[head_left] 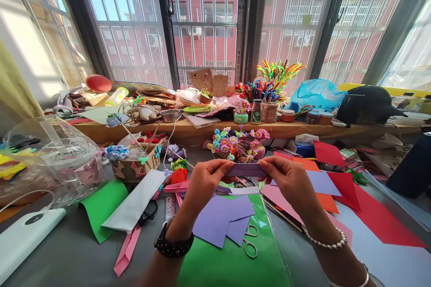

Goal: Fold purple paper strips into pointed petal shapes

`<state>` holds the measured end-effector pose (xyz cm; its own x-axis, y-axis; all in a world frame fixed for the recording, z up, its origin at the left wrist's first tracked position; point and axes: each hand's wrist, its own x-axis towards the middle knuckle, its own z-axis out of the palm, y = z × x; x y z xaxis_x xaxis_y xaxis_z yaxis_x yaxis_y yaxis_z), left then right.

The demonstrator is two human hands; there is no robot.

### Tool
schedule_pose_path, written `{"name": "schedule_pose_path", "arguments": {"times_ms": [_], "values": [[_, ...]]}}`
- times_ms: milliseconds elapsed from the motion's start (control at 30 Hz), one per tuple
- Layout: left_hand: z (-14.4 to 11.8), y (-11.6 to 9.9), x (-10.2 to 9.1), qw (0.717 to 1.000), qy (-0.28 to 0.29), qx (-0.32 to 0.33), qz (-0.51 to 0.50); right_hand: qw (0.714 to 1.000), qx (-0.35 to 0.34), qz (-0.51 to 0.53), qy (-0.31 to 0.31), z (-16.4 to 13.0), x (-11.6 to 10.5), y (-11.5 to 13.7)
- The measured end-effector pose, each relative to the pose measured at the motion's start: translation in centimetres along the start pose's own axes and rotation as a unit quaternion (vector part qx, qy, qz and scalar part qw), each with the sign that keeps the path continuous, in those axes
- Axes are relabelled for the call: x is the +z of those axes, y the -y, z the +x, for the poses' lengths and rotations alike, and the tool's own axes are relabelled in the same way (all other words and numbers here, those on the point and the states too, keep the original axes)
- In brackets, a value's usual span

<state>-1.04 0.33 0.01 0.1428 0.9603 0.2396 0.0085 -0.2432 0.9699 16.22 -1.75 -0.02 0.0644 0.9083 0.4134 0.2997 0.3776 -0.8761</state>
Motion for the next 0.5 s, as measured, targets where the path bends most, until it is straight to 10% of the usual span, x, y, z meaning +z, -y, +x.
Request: {"name": "schedule_pose_path", "arguments": {"times_ms": [500], "values": [[-0.5,0.0,1.2,0.999,-0.017,0.032,-0.007,0.996,0.036,0.061,0.059,0.2,0.1,-0.5]]}}
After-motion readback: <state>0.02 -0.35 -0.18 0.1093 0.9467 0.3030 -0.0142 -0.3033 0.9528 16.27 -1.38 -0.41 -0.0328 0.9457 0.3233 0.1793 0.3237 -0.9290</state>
